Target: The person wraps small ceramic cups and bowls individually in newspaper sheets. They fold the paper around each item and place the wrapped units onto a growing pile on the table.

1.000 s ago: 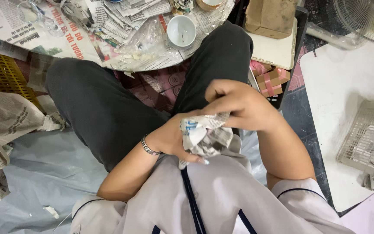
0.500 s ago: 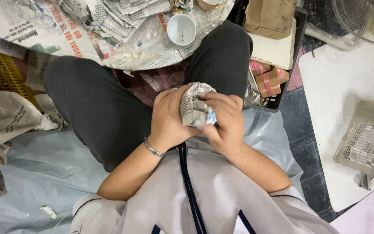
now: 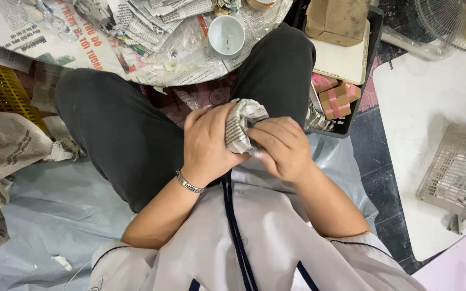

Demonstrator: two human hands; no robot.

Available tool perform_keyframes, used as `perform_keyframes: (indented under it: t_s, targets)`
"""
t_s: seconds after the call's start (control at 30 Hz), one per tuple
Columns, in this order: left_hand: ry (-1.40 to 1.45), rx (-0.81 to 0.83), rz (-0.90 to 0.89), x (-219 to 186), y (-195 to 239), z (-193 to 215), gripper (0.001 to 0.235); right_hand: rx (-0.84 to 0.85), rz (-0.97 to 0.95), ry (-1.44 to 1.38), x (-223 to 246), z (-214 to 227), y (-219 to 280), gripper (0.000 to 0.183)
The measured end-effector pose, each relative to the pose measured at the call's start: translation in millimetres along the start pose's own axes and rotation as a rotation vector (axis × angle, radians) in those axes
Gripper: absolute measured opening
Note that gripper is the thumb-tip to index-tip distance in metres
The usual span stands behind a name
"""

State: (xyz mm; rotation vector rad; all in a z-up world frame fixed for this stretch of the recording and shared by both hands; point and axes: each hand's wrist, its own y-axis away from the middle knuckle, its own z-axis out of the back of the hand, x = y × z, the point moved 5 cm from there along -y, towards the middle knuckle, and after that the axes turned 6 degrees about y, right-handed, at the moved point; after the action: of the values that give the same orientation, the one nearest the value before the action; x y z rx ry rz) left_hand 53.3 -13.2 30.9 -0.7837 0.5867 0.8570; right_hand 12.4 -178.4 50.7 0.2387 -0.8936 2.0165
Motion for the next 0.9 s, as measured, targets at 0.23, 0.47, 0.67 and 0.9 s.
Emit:
perform_keyframes:
  t_s: [0.23, 0.47, 0.67, 0.9]
  targets:
    - [-0.115, 0.058, -0.091, -2.6, -2.1, -16.2, 0.068, 0.261, -0.186, -0.206, -20.3, -23.3, 5.6, 0.027]
    - [-0.419, 0.152, -0.230, 5.8, -12.0, -30.5, 0.060, 0.181, -0.292, -0.129, -54.2, -29.3, 28.6, 0.052]
    - [-0.934, 0.297, -0.681, -9.3, -3.7, -92.3, 0.039, 0.066, -0.325, 0.159, -59.6, -18.3, 57.4, 0.105]
    - [-1.371, 0.388, -0.909, -35.1, 15.7, -138.9, 0.045, 0.273, -0.420, 0.158, -101.1, -46.5, 93.8, 0.096]
